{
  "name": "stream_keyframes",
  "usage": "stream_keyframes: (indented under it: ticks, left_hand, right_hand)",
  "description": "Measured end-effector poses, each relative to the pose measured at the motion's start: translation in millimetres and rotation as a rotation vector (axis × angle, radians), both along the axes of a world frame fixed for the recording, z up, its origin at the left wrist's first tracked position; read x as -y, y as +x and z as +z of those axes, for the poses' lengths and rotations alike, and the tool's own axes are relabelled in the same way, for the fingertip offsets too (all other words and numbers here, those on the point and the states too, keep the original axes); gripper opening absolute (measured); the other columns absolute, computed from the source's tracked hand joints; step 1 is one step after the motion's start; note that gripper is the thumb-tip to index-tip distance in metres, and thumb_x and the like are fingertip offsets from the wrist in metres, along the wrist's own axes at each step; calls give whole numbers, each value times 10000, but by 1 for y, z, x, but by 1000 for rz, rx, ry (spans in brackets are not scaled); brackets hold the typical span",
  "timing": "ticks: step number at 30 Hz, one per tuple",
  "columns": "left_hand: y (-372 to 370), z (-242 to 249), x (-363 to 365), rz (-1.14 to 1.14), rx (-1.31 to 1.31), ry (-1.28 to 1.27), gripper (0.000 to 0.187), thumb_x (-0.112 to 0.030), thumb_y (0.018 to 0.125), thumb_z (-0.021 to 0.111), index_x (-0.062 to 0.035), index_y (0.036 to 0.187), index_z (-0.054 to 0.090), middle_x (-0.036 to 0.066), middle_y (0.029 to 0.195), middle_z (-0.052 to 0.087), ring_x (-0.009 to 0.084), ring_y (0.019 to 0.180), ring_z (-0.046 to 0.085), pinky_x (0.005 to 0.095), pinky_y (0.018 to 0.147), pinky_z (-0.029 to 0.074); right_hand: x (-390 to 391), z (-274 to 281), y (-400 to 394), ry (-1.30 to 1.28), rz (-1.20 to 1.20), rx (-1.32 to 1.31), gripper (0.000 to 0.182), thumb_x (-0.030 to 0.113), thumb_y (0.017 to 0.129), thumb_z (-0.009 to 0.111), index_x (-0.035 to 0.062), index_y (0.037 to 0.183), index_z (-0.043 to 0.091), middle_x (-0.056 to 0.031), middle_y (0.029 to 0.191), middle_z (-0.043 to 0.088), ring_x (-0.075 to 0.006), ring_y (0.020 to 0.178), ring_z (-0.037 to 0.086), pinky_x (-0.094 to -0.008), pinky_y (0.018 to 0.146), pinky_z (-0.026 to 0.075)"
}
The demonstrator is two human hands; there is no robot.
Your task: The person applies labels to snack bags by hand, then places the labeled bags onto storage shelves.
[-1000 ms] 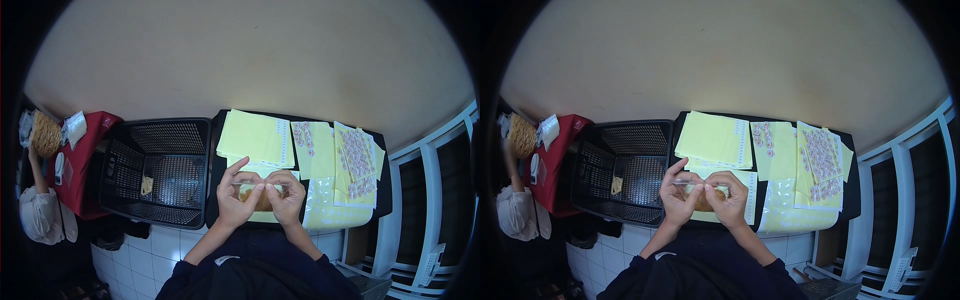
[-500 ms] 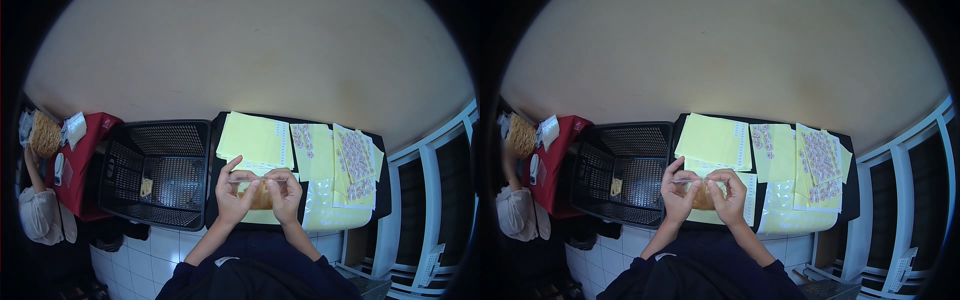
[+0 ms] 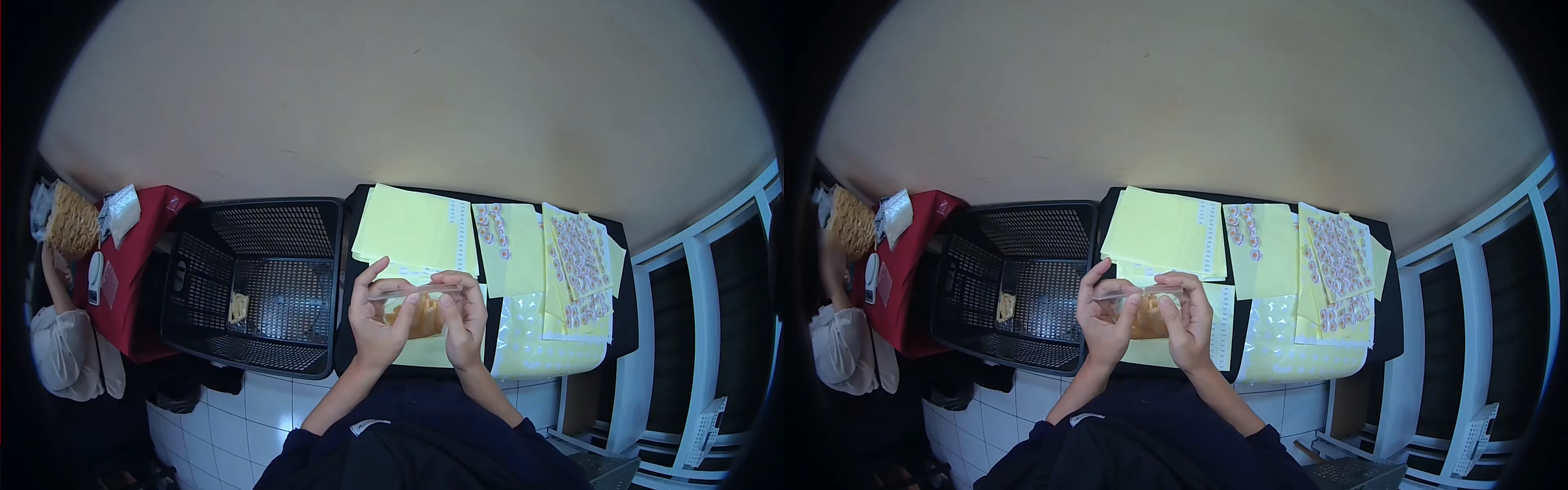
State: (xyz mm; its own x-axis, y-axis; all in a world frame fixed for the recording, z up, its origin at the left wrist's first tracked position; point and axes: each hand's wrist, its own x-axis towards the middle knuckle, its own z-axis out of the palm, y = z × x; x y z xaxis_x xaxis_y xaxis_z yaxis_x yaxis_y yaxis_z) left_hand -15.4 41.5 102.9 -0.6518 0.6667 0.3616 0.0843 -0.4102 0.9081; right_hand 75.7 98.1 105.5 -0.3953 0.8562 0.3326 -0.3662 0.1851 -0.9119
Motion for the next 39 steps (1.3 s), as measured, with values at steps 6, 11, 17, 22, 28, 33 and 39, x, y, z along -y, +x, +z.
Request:
stream_keyframes:
  ticks: [6,11,17,22,28,33,39]
  left_hand:
    - [0,0,0,-14,-13,-5,512,43,736,606,53,1177,347,94,830,588,115,826,565,234,795,420]
    - [2,0,1,-22,-30,-6,518,47,736,598,54,1181,333,82,827,575,112,821,555,236,801,416]
    - [1,0,0,-9,-33,6,512,44,737,599,52,1178,339,92,827,587,116,824,565,231,784,423]
    - [2,2,1,-20,-12,-26,516,42,738,599,53,1181,335,92,827,587,116,829,564,228,782,424]
    - [2,3,2,-23,28,-13,519,51,741,594,46,1188,331,98,836,592,126,831,569,240,798,425]
    - [0,-2,2,-46,127,4,564,52,763,568,29,1233,259,111,865,587,152,848,572,285,835,426]
    - [-15,-9,4,28,99,64,538,30,796,534,13,1248,244,96,861,573,117,821,561,242,783,446]
  right_hand:
    - [-2,-5,3,12,27,-4,77,77,860,465,6,891,471,-107,929,495,-163,884,507,-287,813,387]
    - [-1,-5,2,38,9,9,69,76,865,449,8,873,455,-104,896,485,-171,886,511,-302,819,387]
    - [-1,-1,-3,23,-2,-60,63,70,859,449,13,885,448,-114,895,486,-190,881,522,-304,829,382]
    - [-1,-4,-1,63,-14,56,74,66,849,480,-7,852,492,-118,872,547,-191,855,544,-309,821,393]
    - [1,-1,2,-20,-18,-26,167,108,865,475,-33,883,562,-130,893,597,-187,878,551,-310,842,392]
    - [0,-2,0,26,-73,37,211,118,878,442,-39,864,582,-132,884,603,-186,870,561,-326,878,378]
    - [-5,-2,3,-51,-108,11,218,108,884,422,-48,853,571,-139,861,593,-198,864,563,-335,884,377]
